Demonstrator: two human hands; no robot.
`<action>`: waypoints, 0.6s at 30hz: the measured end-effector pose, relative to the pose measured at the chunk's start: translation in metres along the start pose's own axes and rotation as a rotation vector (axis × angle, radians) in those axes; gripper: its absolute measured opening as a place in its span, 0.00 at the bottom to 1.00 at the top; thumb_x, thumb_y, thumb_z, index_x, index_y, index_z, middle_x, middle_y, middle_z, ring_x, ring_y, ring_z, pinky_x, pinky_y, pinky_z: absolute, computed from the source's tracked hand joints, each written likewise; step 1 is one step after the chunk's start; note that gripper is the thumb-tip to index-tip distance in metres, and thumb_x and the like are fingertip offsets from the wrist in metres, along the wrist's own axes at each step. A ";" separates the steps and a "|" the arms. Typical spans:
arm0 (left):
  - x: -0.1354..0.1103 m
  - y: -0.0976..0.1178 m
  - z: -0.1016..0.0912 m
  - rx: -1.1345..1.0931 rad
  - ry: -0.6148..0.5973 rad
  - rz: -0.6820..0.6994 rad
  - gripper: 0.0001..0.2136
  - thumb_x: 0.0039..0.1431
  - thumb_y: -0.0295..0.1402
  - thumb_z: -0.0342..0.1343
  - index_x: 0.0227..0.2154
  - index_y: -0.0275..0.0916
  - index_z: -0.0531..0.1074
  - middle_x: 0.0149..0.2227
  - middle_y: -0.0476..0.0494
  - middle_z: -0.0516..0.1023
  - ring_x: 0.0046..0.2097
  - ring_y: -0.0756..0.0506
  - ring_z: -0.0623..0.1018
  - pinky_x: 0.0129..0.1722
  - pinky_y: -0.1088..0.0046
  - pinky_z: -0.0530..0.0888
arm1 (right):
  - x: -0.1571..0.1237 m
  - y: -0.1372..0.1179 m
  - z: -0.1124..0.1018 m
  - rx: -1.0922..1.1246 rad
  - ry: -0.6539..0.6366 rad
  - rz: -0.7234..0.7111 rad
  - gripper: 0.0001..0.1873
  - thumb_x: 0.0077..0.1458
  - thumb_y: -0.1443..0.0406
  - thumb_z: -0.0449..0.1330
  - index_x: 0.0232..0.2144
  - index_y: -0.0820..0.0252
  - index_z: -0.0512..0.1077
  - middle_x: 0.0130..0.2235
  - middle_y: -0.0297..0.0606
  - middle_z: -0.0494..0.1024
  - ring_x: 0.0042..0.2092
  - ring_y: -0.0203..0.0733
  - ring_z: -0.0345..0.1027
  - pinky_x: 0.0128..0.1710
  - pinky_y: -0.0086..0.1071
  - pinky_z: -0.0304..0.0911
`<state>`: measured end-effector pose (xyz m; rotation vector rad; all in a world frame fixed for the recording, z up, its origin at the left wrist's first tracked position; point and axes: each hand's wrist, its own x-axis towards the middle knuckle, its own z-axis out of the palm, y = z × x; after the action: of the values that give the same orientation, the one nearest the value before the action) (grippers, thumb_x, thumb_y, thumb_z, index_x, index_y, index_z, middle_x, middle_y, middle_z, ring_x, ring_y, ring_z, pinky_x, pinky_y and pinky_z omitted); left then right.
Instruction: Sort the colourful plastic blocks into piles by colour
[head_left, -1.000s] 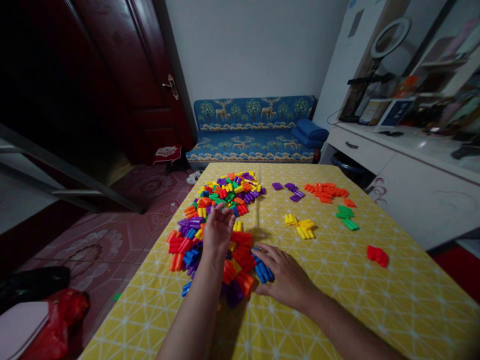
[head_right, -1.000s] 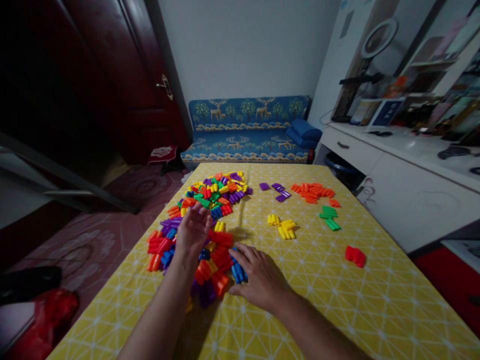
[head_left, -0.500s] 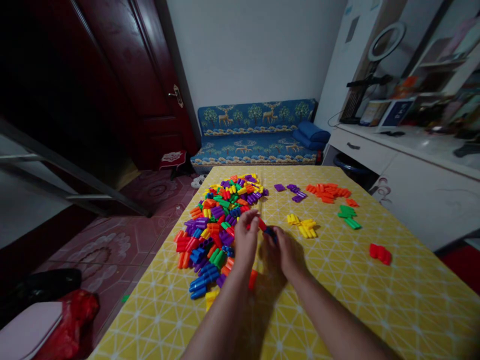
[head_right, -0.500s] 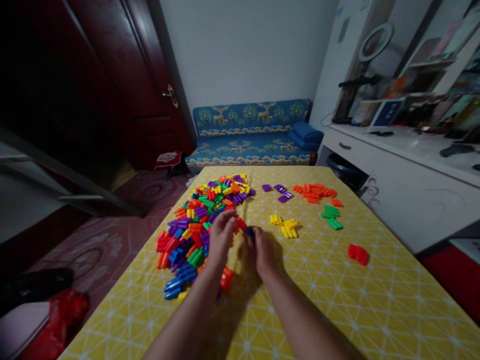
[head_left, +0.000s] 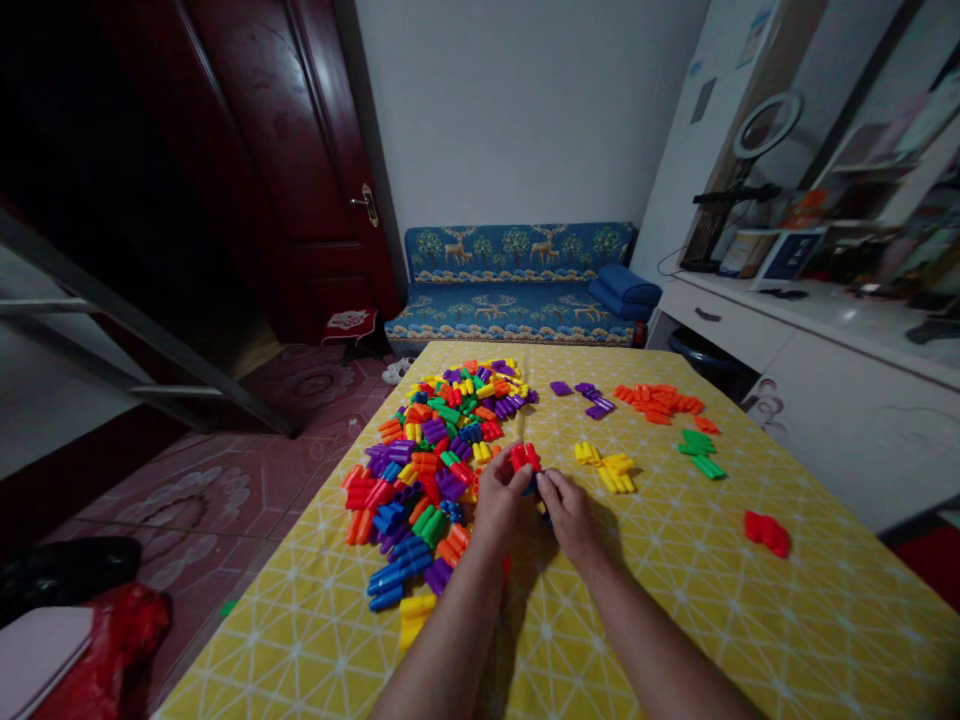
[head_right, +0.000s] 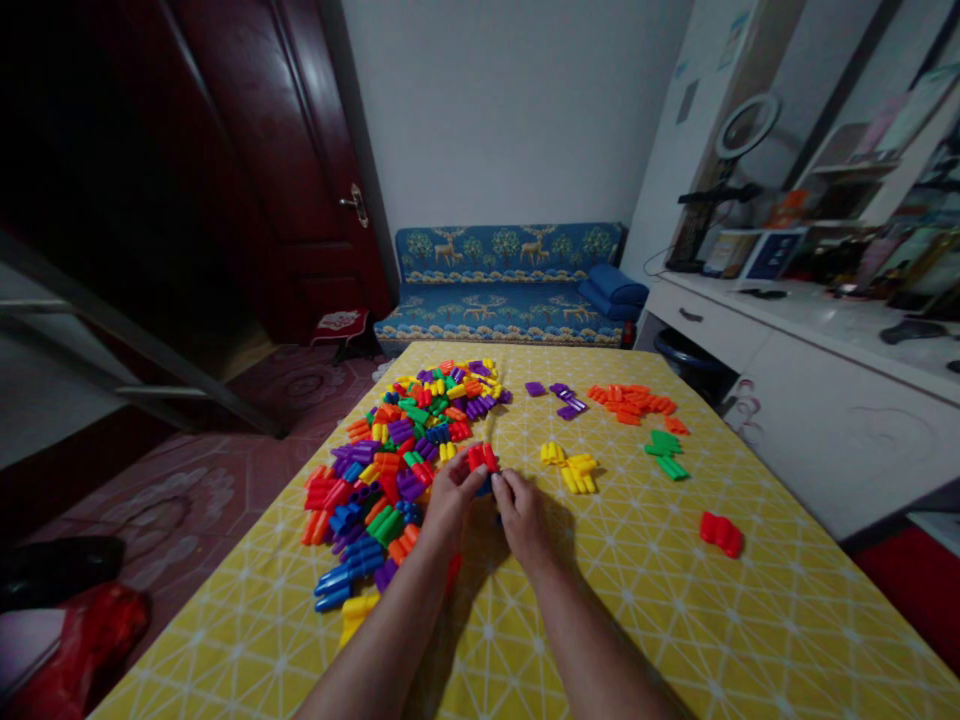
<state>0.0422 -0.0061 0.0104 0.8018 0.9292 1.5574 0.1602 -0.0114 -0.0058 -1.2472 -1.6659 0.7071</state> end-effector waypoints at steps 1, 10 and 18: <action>0.001 0.001 -0.001 -0.026 0.020 -0.005 0.24 0.39 0.38 0.71 0.42 0.36 0.76 0.39 0.39 0.82 0.41 0.42 0.80 0.43 0.68 0.73 | -0.001 -0.001 0.000 -0.028 0.000 -0.030 0.16 0.63 0.54 0.48 0.28 0.53 0.69 0.27 0.32 0.73 0.30 0.38 0.68 0.31 0.28 0.60; 0.004 0.007 -0.003 -0.227 0.159 0.036 0.24 0.41 0.44 0.70 0.40 0.37 0.73 0.38 0.41 0.81 0.37 0.44 0.81 0.37 0.71 0.74 | -0.005 -0.008 -0.007 -0.374 -0.008 -0.091 0.18 0.64 0.55 0.49 0.30 0.54 0.73 0.31 0.35 0.78 0.33 0.38 0.70 0.31 0.28 0.58; 0.004 0.007 -0.006 -0.188 0.187 0.108 0.21 0.48 0.45 0.67 0.41 0.37 0.74 0.39 0.41 0.81 0.39 0.46 0.80 0.39 0.72 0.74 | -0.003 -0.010 -0.007 -0.259 0.074 -0.109 0.14 0.62 0.56 0.53 0.39 0.54 0.76 0.43 0.40 0.79 0.45 0.43 0.73 0.46 0.34 0.66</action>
<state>0.0332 -0.0033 0.0139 0.5885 0.8687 1.8078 0.1631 -0.0178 0.0047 -1.3326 -1.7892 0.3827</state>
